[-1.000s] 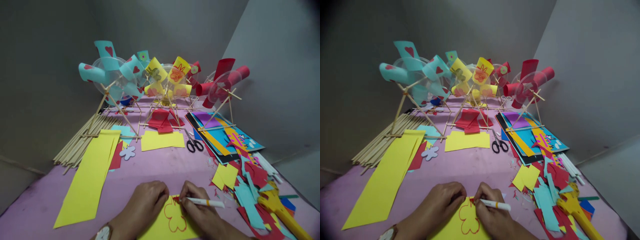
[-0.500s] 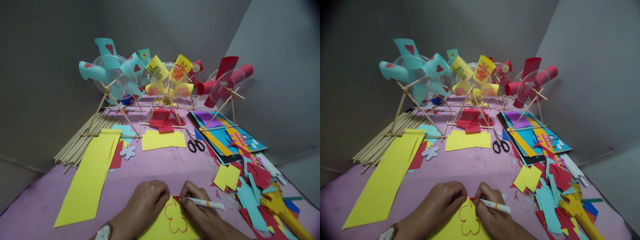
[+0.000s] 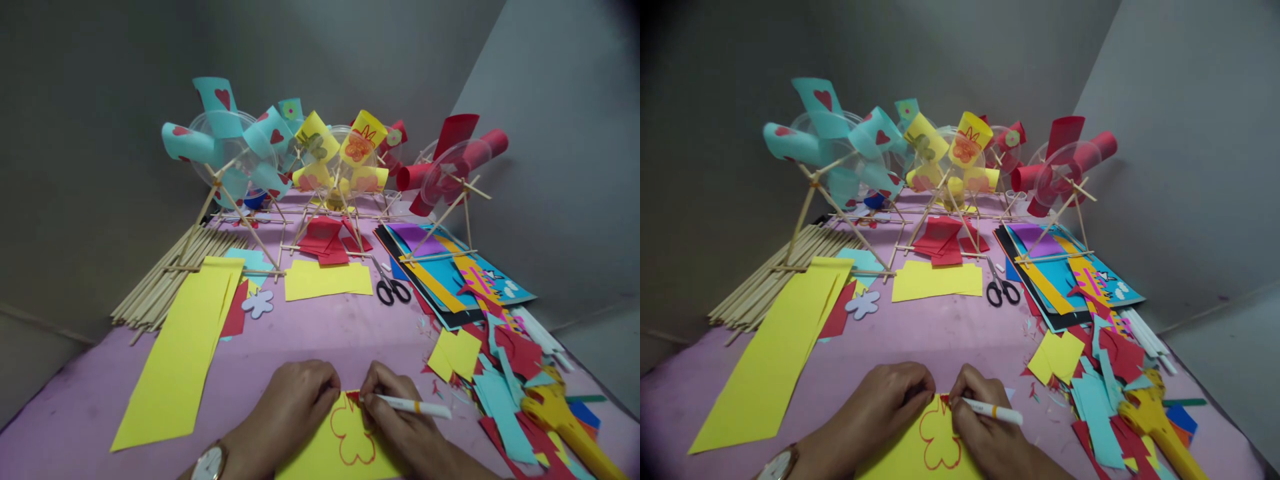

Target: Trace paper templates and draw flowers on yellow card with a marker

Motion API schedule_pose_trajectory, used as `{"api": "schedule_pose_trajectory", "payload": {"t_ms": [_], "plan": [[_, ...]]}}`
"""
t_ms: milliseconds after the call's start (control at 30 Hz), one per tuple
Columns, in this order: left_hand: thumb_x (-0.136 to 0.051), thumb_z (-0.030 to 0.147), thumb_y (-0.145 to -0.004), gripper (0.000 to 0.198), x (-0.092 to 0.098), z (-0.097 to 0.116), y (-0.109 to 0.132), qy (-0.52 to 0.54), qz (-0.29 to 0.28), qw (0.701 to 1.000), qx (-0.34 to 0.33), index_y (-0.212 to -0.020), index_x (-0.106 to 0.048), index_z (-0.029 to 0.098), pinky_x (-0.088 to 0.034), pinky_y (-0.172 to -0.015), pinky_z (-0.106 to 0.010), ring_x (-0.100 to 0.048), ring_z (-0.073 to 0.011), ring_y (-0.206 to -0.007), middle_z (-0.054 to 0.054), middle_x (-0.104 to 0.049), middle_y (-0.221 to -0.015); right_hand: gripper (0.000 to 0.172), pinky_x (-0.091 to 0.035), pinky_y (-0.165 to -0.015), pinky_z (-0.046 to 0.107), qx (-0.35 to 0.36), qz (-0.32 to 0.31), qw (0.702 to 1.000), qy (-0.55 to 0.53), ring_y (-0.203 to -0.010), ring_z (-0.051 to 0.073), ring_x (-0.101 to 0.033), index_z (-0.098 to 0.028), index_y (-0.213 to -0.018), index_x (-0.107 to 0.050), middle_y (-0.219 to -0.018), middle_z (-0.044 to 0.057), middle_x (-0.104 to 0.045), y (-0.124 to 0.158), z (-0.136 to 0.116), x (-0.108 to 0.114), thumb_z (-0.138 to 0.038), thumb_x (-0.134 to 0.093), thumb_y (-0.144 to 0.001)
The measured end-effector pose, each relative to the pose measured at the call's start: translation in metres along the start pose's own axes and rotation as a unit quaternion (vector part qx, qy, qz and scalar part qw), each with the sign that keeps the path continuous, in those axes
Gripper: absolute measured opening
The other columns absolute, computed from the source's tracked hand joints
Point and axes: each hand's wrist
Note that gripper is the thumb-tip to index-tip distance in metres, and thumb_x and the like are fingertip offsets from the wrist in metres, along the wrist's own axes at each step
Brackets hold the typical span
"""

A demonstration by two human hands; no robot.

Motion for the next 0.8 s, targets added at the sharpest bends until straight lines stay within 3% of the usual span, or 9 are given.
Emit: {"api": "schedule_pose_trajectory", "payload": {"t_ms": [400,633,800], "plan": [[-0.048,0.017,-0.083,0.015,-0.003,-0.003,0.002,-0.002,0.001,1.000,-0.006,-0.079,-0.063,0.020,-0.037,-0.062,-0.023,-0.060,-0.0137,-0.069,0.001,-0.067,-0.077,0.013,-0.038,-0.064,0.029,0.038,0.057,0.997,0.043,-0.071,0.020,-0.051,-0.022,-0.064,-0.051,-0.064,0.001,-0.057,0.007,0.002,-0.002,-0.023,-0.043,-0.075],[-0.048,0.017,-0.083,0.016,-0.004,-0.005,0.001,-0.004,0.006,1.000,-0.016,-0.081,-0.063,0.020,-0.037,-0.062,-0.024,-0.060,-0.0137,-0.069,0.001,-0.067,-0.077,0.014,-0.037,-0.062,0.028,0.028,0.014,0.999,0.041,-0.068,0.019,-0.051,-0.022,-0.067,-0.049,-0.065,0.000,-0.055,0.011,0.009,0.004,-0.023,-0.041,-0.079],[-0.048,0.016,-0.083,0.016,-0.003,-0.004,0.001,-0.001,0.005,1.000,-0.017,-0.080,-0.063,0.020,-0.037,-0.061,-0.023,-0.059,-0.0133,-0.068,0.001,-0.067,-0.076,0.018,-0.038,-0.063,0.028,0.038,0.034,0.998,0.039,-0.069,0.019,-0.050,-0.023,-0.067,-0.051,-0.068,0.001,-0.056,0.015,0.007,0.001,-0.024,-0.043,-0.082]]}}
Point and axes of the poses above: each hand's wrist, its own y-axis away from the middle knuckle, its own x-axis out of the back of the hand, z = x × y
